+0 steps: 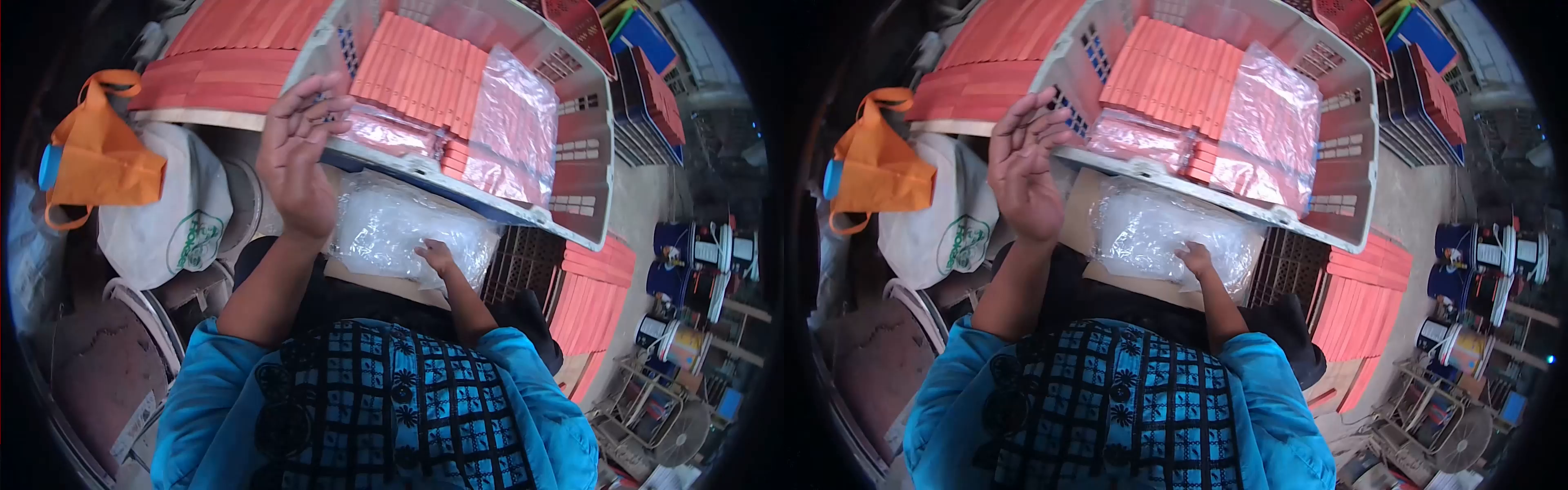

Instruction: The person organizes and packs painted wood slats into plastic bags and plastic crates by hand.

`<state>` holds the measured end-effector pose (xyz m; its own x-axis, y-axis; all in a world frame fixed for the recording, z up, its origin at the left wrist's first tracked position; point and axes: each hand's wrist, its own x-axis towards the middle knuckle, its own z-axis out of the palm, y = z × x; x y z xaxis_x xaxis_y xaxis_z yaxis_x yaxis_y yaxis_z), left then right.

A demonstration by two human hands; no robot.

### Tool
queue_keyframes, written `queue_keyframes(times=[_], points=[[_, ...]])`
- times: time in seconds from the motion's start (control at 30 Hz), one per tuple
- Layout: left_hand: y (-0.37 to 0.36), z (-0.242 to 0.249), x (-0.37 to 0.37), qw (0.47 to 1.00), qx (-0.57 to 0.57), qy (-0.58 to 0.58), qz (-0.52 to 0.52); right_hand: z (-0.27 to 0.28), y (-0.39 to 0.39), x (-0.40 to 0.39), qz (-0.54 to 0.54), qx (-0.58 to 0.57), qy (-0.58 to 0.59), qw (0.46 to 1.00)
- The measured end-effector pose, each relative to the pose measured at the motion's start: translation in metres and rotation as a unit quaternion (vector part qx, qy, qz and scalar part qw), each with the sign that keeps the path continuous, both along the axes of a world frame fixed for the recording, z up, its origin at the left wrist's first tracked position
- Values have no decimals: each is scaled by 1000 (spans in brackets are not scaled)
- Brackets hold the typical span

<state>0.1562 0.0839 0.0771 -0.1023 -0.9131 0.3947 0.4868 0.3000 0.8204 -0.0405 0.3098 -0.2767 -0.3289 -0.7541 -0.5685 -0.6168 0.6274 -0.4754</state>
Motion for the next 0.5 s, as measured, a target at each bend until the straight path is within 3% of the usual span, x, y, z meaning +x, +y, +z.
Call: queue_keyframes(times=[0.1, 0.2, 0.33, 0.43, 0.5], points=[[0, 2, 13, 1000, -10, 1, -15, 32, 5, 1, -220, -72, -153, 961], [2, 3, 23, 997, -20, -5, -70, 98, -3, 2, -245, -191, -269, 912], [4, 6, 27, 942, 26, -126, -311, 205, -20, 13, -195, -242, -310, 899], [19, 7, 21, 886, -104, -291, -347, 276, -22, 13, -133, -199, -306, 921], [33, -13, 11, 864, -192, -331, -326, 312, -16, 15, -90, -227, -289, 926]])
